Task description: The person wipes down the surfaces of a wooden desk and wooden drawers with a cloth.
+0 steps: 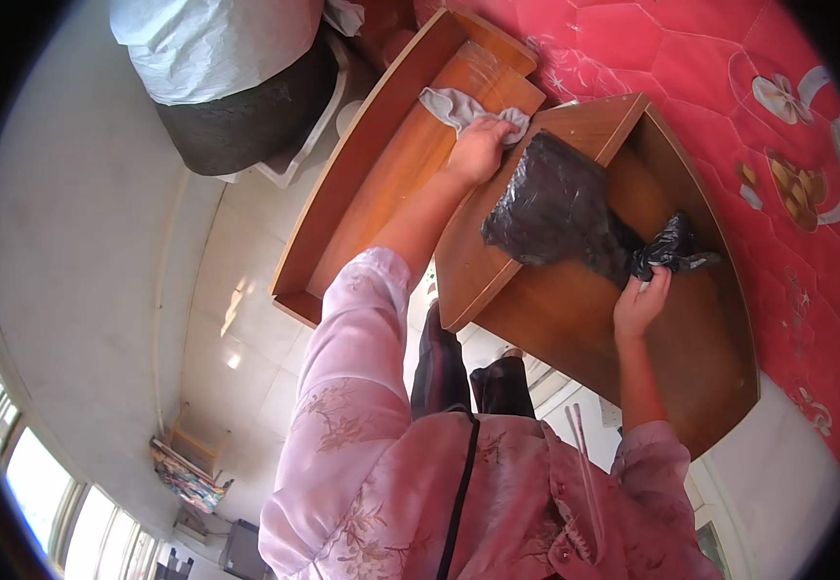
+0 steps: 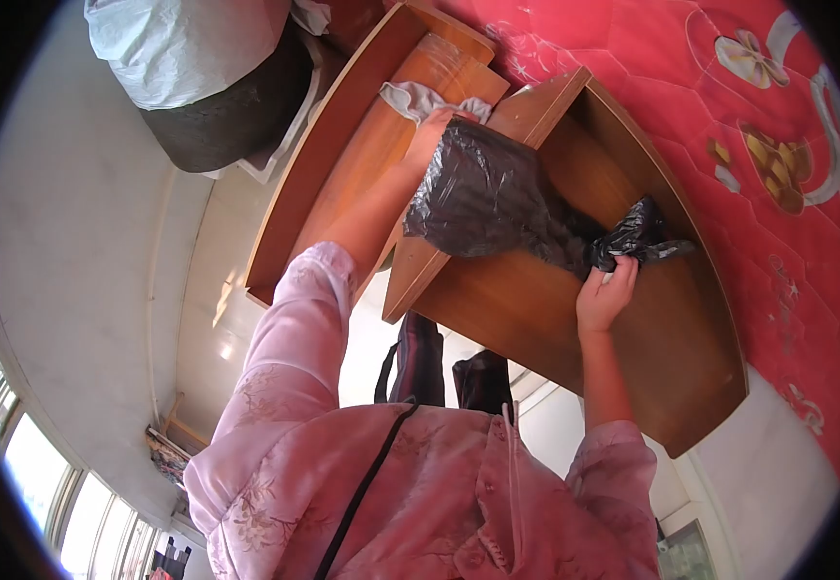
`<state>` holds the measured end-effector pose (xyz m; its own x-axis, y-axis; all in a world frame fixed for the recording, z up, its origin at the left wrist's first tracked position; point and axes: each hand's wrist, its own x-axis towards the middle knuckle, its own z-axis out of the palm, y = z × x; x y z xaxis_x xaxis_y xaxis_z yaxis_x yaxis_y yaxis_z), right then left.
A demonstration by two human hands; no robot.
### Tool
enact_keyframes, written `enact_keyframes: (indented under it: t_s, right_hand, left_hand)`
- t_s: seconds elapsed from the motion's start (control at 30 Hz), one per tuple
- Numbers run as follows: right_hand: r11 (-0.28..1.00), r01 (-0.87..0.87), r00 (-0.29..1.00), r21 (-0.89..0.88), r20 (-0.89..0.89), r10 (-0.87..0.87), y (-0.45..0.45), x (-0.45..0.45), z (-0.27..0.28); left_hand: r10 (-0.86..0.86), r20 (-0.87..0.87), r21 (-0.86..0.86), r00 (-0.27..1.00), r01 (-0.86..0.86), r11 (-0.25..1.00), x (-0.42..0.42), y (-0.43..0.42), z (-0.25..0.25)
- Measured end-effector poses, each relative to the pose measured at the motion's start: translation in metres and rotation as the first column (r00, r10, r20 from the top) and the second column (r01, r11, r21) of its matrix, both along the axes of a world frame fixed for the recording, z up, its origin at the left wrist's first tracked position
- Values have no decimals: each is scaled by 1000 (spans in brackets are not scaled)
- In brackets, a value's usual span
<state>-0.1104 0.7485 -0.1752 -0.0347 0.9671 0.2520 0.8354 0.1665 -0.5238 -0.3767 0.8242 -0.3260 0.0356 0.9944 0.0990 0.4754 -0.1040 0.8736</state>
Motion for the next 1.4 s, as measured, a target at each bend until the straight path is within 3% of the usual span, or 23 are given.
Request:
enact_keyframes:
  t_s: [0.03, 0.07, 0.1, 0.13, 0.17, 0.2, 0.23, 0.27, 0.3, 0.33, 0.43, 0.53, 0.63, 0.73, 0.77, 0.83, 0.9, 0.97, 1.1, 1.17, 1.23, 1.3, 1.4]
  right_hand:
    - [1000, -6, 1000, -2, 3, 6, 1, 0, 0]
    - [1000, -7, 1000, -3, 2, 7, 1, 0, 0]
    - [1000, -6, 1000, -4, 4, 6, 1, 0, 0]
    - [1000, -4, 1000, -5, 8, 4, 1, 0, 0]
    - [1000, -7, 1000, -9, 12, 7, 1, 0, 0]
    - [1000, 1, 1000, -9, 19, -1, 1, 0, 0]
    - [1000, 7, 1000, -9, 26, -6, 2, 0, -1]
    - [1000, -3, 999, -23, 32, 4, 2, 1, -1]
    - [1000, -2, 999, -18, 39, 3, 1, 2, -1]
    - [1000, 3, 999, -5, 42, -3, 1, 2, -1]
    - [1000, -13, 998, 19, 54, 12, 1, -1, 1]
    - [997, -69, 996, 23, 64, 67, 2, 6, -3]
    - [997, -61, 997, 44, 57, 58, 2, 3, -2]
    - [998, -60, 996, 34, 73, 57, 2, 3, -2]
    - [997, -61, 995, 45, 83, 57, 1, 3, -2]
    - [998, -54, 996, 45, 70, 50, 2, 2, -3]
    - [998, -45, 997, 48, 63, 42, 1, 1, -3]
    - [999, -23, 997, 36, 81, 20, 1, 2, -3]
    - [997, -66, 992, 49, 110, 60, 2, 4, -5]
    - [995, -83, 990, 56, 119, 76, 3, 9, -6]
    - [996, -77, 992, 48, 101, 72, 5, 10, -7]
    - [996, -68, 994, 54, 95, 63, 6, 9, -7]
    - [995, -81, 994, 66, 83, 75, 5, 5, -5]
  left_hand:
    - [32, 130, -130, 991, -15, 991, -5, -6, 9]
    - [171, 498, -306, 850, -13, 952, -10, -8, 14]
    - [344, 751, -455, 563, 63, 888, -15, -8, 20]
    - [427, 821, -490, 380, 85, 868, -22, -4, 34]
    - [439, 819, -494, 369, 66, 867, -27, 3, 33]
    - [370, 381, -425, 847, -195, 884, -27, 5, 43]
    - [285, -266, -211, 921, -344, 915, -27, 8, 53]
    - [309, -312, -33, 898, -335, 942, -25, 8, 53]
    - [336, -353, 144, 873, -304, 942, -22, 9, 50]
    - [220, -383, 136, 897, -181, 974, -17, 7, 36]
    - [109, -475, 198, 873, -15, 980, -13, -22, 6]
    - [77, -421, 90, 904, -44, 995, -17, -79, 10]
    - [32, -599, -33, 800, -65, 997, -39, -178, 37]
    - [50, -727, -186, 685, -266, 946, -65, -267, 52]
    - [145, -734, -179, 663, -394, 902, -68, -279, 54]
    - [245, -720, -165, 649, -504, 848, -63, -270, 49]
    - [296, -634, -118, 715, -468, 876, -55, -235, 41]
    - [312, -560, 10, 768, -370, 929, -47, -167, 34]
    - [300, -667, 224, 683, -200, 954, -52, -49, 10]
    - [142, -765, 32, 628, -184, 982, -68, -47, 33]
    - [188, -772, 46, 608, -241, 969, -85, -88, 22]
    - [186, -772, -67, 608, -369, 927, -90, -150, 34]
    - [158, -800, -322, 579, -636, 702, -88, -241, 51]
